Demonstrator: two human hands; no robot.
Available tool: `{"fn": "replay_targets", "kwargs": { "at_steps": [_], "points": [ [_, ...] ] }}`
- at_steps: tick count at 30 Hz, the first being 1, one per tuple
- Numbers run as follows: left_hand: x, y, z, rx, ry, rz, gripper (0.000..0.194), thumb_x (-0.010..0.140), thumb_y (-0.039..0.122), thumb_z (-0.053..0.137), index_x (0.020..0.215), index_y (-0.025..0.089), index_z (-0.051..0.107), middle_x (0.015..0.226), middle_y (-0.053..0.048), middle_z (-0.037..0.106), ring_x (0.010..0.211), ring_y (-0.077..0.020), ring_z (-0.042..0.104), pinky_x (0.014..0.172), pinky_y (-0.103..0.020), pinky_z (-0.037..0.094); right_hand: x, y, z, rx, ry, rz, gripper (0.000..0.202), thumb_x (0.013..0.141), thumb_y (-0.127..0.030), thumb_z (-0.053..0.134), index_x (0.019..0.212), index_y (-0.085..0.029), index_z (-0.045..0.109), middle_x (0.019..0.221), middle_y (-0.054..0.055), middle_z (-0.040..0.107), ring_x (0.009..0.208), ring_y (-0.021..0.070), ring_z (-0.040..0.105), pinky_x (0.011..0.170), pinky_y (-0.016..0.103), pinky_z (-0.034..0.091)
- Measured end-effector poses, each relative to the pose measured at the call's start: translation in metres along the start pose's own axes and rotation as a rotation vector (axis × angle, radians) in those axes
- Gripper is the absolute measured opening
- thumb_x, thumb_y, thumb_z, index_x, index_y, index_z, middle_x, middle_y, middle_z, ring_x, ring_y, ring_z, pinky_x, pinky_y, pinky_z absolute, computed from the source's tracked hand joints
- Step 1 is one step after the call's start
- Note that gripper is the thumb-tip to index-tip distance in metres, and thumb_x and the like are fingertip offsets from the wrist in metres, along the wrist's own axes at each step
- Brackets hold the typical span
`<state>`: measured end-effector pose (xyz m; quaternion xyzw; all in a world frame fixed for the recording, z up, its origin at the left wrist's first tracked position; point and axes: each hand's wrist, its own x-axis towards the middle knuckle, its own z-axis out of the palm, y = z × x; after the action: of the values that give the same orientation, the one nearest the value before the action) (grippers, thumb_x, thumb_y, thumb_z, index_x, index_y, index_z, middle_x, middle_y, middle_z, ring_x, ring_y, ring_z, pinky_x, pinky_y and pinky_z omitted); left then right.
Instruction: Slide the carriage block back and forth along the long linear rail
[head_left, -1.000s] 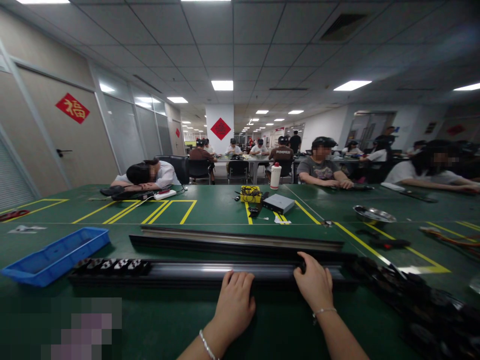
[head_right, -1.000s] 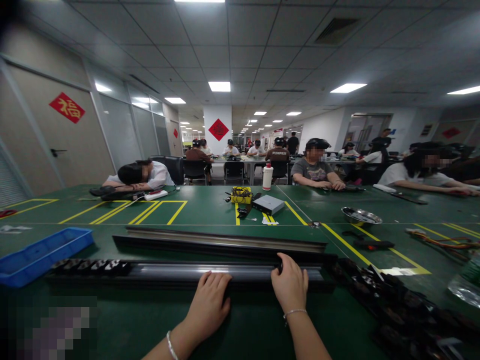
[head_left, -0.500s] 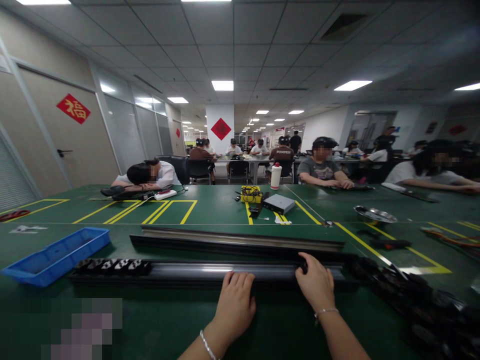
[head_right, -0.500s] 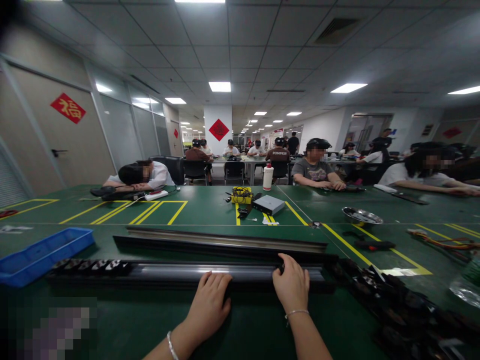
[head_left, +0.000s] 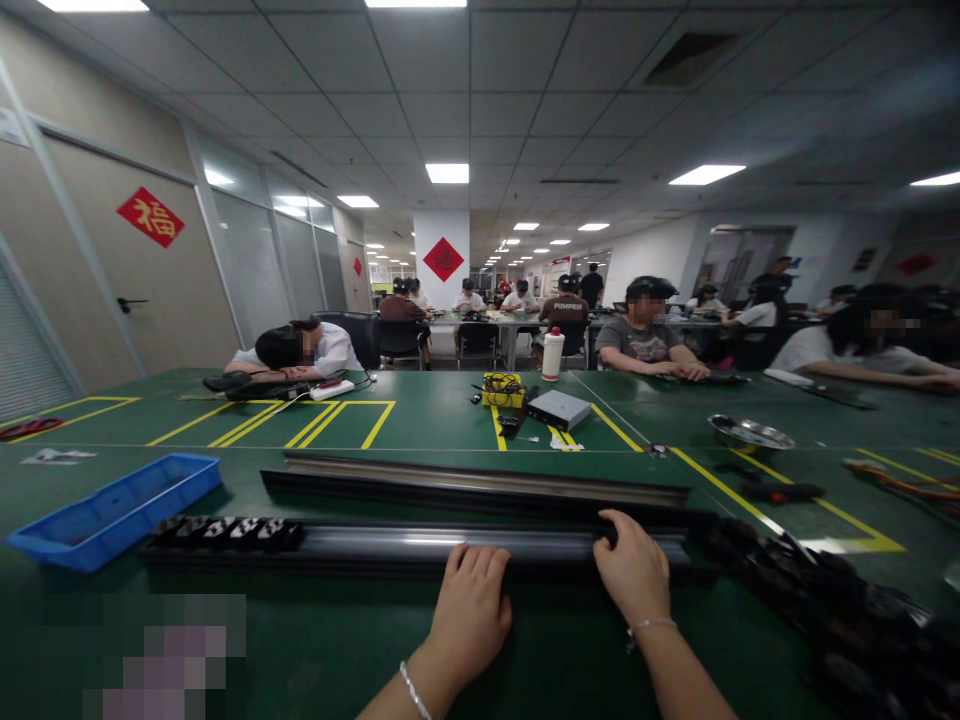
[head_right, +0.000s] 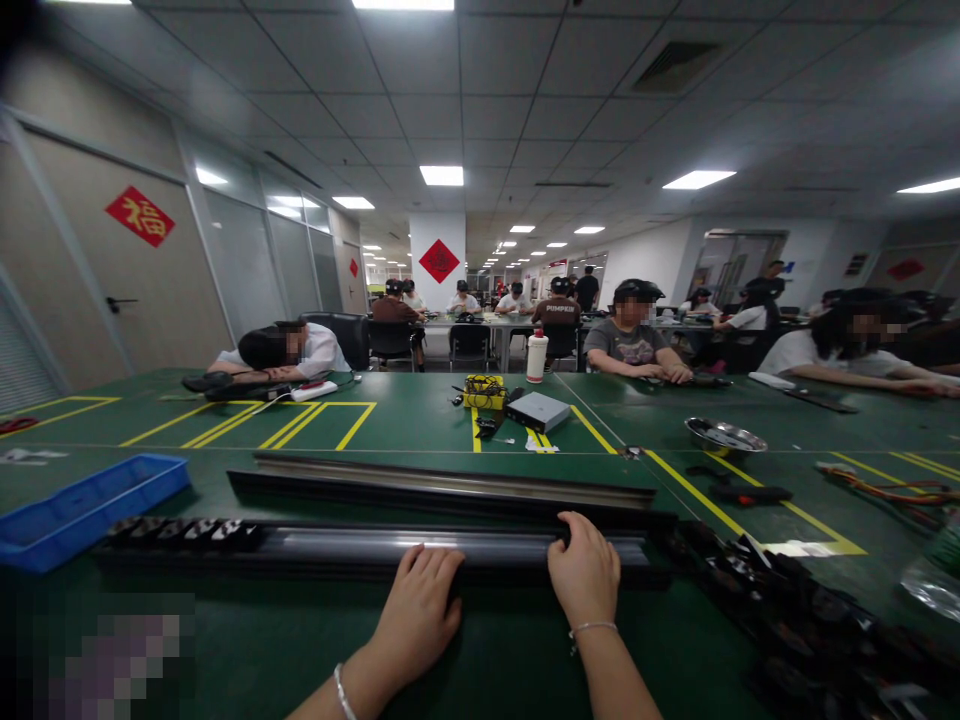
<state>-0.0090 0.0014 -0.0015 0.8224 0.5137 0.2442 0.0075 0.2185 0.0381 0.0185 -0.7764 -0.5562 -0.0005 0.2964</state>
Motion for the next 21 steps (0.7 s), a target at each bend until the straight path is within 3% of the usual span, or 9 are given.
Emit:
{"fn": "replay_targets", "kwargs": {
  "at_steps": [10, 21],
  "points": [
    [0.000, 0.000, 0.002, 0.013, -0.002, -0.003, 0.039, 0.079, 0.020, 0.051, 0.118, 0.024, 0.051, 0.114, -0.003, 0.061, 0.109, -0.0201, 0.051, 0.107, -0.043, 0.027, 0.003, 0.006, 0.001, 0.002, 0.018, -0.024, 0.044, 0.075, -0.020, 0.036, 0.113, -0.015, 0.058, 0.120, 0.010, 0.060, 0.109, 0.0237, 0.055, 0.094, 0.037, 0.039],
    [0.000, -0.001, 0.001, -0.029, 0.008, -0.010, 0.040, 0.078, 0.018, 0.050, 0.117, 0.025, 0.051, 0.114, -0.002, 0.060, 0.110, -0.0204, 0.050, 0.107, -0.043, 0.026, 0.011, 0.024, -0.004, -0.034, 0.030, 0.048, 0.045, 0.076, -0.023, 0.036, 0.116, -0.015, 0.056, 0.121, 0.011, 0.059, 0.111, 0.0248, 0.054, 0.097, 0.038, 0.037]
  ]
}}
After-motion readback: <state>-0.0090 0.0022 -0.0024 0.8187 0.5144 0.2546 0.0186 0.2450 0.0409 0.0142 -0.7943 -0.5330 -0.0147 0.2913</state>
